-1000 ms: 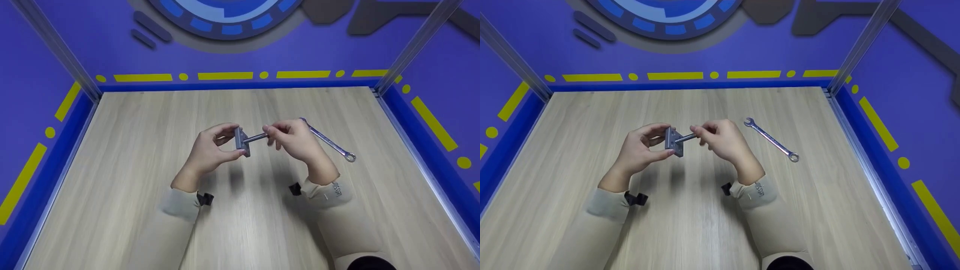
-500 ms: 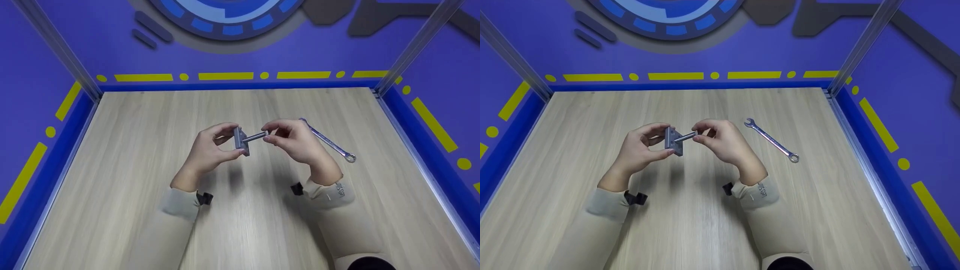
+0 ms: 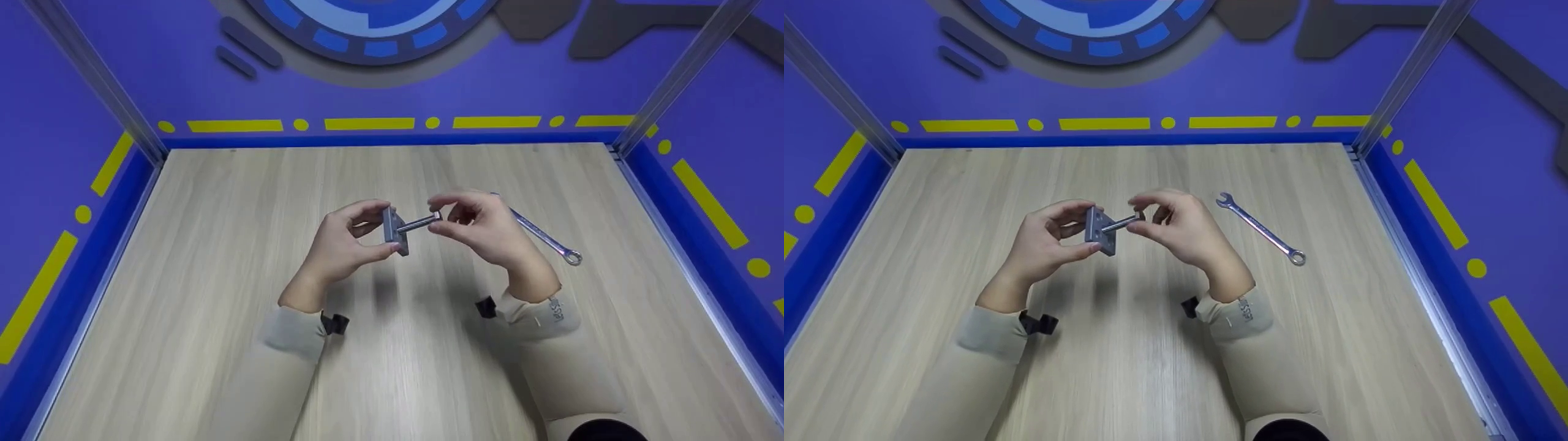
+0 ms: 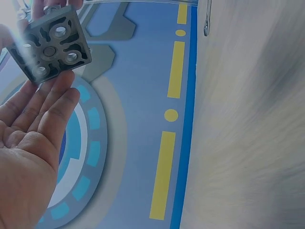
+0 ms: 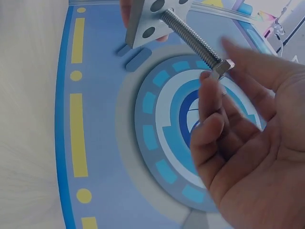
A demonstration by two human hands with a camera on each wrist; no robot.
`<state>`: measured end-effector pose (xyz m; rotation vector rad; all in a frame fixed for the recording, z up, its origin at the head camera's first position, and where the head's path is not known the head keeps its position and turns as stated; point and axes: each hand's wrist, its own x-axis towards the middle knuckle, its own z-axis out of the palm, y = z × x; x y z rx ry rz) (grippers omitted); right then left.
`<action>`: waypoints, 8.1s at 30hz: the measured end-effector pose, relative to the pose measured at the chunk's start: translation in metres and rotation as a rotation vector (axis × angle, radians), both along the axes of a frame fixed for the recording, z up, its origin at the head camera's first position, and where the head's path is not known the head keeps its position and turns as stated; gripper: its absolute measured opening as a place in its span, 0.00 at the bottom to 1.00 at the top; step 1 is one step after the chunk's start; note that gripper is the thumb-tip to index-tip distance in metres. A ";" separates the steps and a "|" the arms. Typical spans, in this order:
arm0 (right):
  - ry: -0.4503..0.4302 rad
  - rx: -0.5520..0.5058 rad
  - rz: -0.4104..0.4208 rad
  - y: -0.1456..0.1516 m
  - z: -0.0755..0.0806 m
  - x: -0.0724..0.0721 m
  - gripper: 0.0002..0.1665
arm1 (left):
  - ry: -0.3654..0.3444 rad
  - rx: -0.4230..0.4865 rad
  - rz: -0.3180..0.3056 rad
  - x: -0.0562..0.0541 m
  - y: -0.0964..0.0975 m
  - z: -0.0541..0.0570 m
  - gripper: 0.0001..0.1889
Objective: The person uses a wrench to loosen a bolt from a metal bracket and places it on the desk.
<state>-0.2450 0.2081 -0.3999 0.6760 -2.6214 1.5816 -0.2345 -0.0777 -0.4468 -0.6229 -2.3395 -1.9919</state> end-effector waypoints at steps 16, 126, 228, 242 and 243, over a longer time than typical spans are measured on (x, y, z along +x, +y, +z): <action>-0.064 0.072 0.012 -0.002 0.000 -0.001 0.09 | 0.013 -0.036 0.003 0.001 0.002 0.000 0.37; -0.138 0.139 -0.125 -0.007 0.000 0.001 0.31 | -0.028 0.028 -0.012 -0.001 0.005 -0.005 0.37; -0.117 0.040 -0.102 -0.010 -0.002 0.000 0.11 | 0.135 -0.041 0.054 -0.002 0.002 -0.007 0.35; -0.002 -0.010 -0.126 -0.021 -0.012 -0.002 0.12 | 0.022 0.027 0.051 -0.009 -0.009 -0.015 0.36; -0.008 -0.012 -0.122 -0.020 -0.012 -0.003 0.13 | 0.011 0.038 0.058 -0.010 -0.010 -0.016 0.36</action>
